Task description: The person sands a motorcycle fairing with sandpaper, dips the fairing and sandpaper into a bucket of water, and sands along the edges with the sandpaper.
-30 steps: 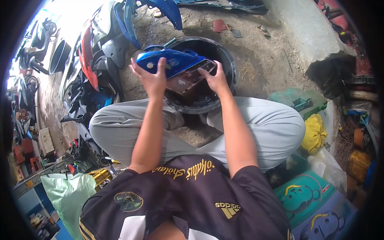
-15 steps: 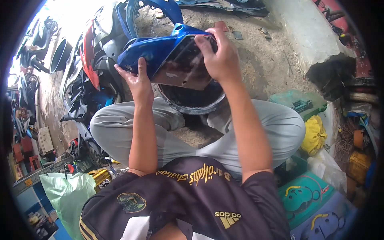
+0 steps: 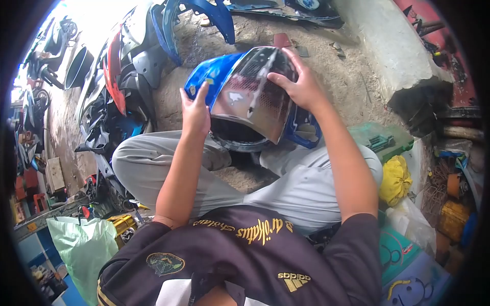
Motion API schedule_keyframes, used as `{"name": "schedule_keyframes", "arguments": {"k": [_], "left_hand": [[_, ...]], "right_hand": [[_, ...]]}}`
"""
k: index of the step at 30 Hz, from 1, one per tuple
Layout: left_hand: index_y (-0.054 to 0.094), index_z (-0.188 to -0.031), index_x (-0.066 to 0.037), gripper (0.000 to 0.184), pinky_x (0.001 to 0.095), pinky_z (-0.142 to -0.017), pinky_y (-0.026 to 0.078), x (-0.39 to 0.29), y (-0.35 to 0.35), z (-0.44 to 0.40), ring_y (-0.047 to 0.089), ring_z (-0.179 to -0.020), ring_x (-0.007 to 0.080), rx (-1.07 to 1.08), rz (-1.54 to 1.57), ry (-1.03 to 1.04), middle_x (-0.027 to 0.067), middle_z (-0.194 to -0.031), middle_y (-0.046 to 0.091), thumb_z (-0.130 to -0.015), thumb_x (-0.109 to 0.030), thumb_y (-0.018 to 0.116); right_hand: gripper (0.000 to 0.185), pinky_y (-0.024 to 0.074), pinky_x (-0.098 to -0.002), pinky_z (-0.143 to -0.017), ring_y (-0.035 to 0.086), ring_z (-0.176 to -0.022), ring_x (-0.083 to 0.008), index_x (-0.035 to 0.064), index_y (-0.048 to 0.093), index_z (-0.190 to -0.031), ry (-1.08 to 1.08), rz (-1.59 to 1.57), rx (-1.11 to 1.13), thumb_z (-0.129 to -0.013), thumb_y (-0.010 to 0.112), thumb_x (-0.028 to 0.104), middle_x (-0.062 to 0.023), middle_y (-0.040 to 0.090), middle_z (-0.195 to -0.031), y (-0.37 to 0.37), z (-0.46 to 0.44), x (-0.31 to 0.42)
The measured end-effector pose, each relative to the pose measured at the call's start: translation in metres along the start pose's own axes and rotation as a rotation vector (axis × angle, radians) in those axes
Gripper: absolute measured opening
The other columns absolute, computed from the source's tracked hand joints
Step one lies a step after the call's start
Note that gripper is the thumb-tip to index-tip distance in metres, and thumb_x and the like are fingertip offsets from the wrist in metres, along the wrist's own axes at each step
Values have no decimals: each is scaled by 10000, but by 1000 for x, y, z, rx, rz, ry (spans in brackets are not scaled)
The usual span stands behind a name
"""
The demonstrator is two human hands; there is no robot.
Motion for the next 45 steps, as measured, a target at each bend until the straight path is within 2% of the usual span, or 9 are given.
{"name": "schedule_keyframes", "arguments": {"k": [6,10,14,16,20,23,26,36,45], "left_hand": [[-5,-1733,56,1192,412,-1260,385,15,-15,3,496,-1485,306,-22,-82,-81,259,-1650,424,-970,-203,873],[99,-1728,-152,991,524,-1166,456,-1,-17,7,592,-1372,288,-44,-45,78,157,-1558,497,-1029,-236,796],[73,-1749,-127,1029,536,-1252,353,-24,-9,20,445,-1524,320,-51,-147,-75,191,-1652,406,-1033,-319,786],[151,-1737,-48,1037,512,-1280,327,-26,-7,19,395,-1554,347,-17,-226,-104,211,-1680,383,-1006,-354,820],[364,-1674,-39,912,540,-1318,261,-74,16,29,352,-1594,460,-24,-1055,675,233,-1709,404,-975,-407,820],[432,-1648,-61,888,553,-1310,280,-95,60,21,371,-1577,470,308,-1284,891,247,-1684,435,-952,-440,833],[466,-1641,-102,894,551,-1301,308,-74,75,-7,390,-1578,443,596,-1339,746,231,-1621,521,-919,-443,869],[334,-1729,-158,1339,715,-1295,175,-43,79,2,267,-1637,453,451,-1381,895,199,-1746,325,-662,-678,954],[422,-1696,-165,1399,748,-1284,168,-64,80,-16,323,-1618,445,523,-1342,901,201,-1691,406,-530,-691,989]], "right_hand": [[667,549,-414,-1099,737,-1259,-309,119,633,-1505,-149,68,-97,-949,859,408,-179,760,-1347,9,0,14],[620,557,-457,-1081,730,-1234,-377,127,645,-1486,-429,119,-123,-950,849,364,-149,767,-1332,12,1,47],[537,549,-457,-1073,699,-1271,-379,140,644,-1473,-679,256,-122,-995,801,326,-130,759,-1334,20,4,85],[512,551,-462,-1074,698,-1273,-379,138,653,-1462,-598,219,-93,-1006,787,329,-130,757,-1342,26,-5,70],[494,544,-464,-1100,694,-1303,-365,127,665,-1469,-528,295,-69,-1036,753,349,-140,747,-1382,25,-19,50],[569,531,-489,-1112,676,-1299,-384,163,629,-1534,-488,390,-83,-1048,707,449,-140,738,-1369,22,-18,43],[637,508,-503,-1132,659,-1308,-391,179,601,-1565,-388,570,-160,-1042,677,535,-149,722,-1380,18,-20,28],[1046,482,-555,-1032,668,-1262,-341,234,497,-1623,-192,790,-200,-816,727,858,-122,681,-1321,10,-6,-13],[951,463,-504,-950,699,-1096,-309,235,604,-1523,-259,636,-343,-833,675,885,-98,704,-1100,7,-9,17]]}}
Point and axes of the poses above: each hand's wrist, its own z-axis away from the middle knuckle, its own y-axis out of the palm, x = y × z, the point moved 8 cm from there along -z, towards the middle knuckle
